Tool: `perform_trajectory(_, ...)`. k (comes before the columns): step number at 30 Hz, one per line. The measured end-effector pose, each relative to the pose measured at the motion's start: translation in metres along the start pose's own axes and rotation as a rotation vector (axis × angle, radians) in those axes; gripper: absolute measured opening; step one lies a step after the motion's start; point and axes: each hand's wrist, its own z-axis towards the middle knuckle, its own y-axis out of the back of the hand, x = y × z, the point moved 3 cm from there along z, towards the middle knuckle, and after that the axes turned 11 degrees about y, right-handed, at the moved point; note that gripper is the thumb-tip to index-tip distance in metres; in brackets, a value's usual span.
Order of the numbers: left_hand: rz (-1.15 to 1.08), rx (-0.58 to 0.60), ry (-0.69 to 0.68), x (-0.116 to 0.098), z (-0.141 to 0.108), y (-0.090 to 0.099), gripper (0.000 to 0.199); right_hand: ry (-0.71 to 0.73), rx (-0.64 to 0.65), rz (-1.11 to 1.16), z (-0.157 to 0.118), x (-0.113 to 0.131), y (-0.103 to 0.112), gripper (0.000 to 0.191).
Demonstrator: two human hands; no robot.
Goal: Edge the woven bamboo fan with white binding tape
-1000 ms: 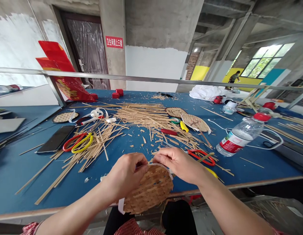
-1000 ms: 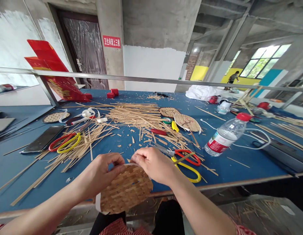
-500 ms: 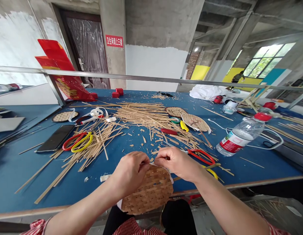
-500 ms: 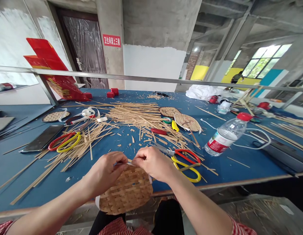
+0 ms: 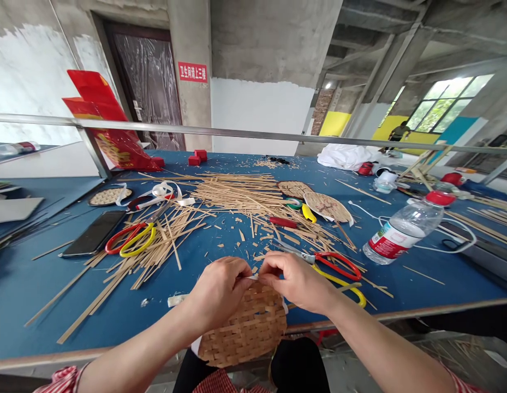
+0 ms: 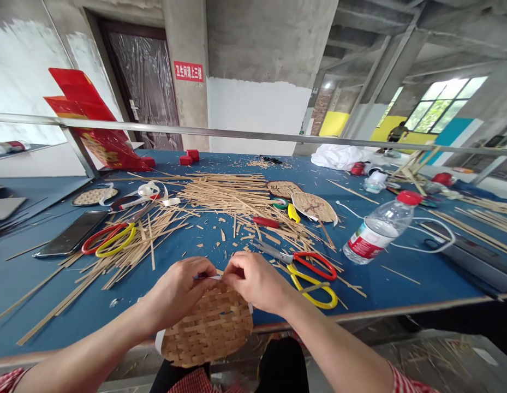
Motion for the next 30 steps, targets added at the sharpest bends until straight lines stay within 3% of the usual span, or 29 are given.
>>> perform_trajectory(8, 0.031, 0.034, -0.084, 0.005, -0.002, 0.007, 0.026, -0.007, -0.055, -0.015, -0.003, -0.006, -0.005, 0.016)
perform_trajectory(14, -0.137, 0.003, -0.019, 0.012, 0.0, 0.009, 0.014, -0.036, -0.028, 0.039, -0.001, -0.008, -0.004, 0.017)
perform_trajectory(21, -0.23, 0.124, 0.082, 0.012, 0.001, 0.009, 0.014, -0.071, -0.002, 0.043, -0.002, -0.003, -0.004, 0.017)
perform_trajectory(30, -0.224, 0.187, 0.03, 0.005, 0.001, 0.023, 0.014, -0.067, 0.039, 0.074, -0.003, -0.006, -0.002, 0.014)
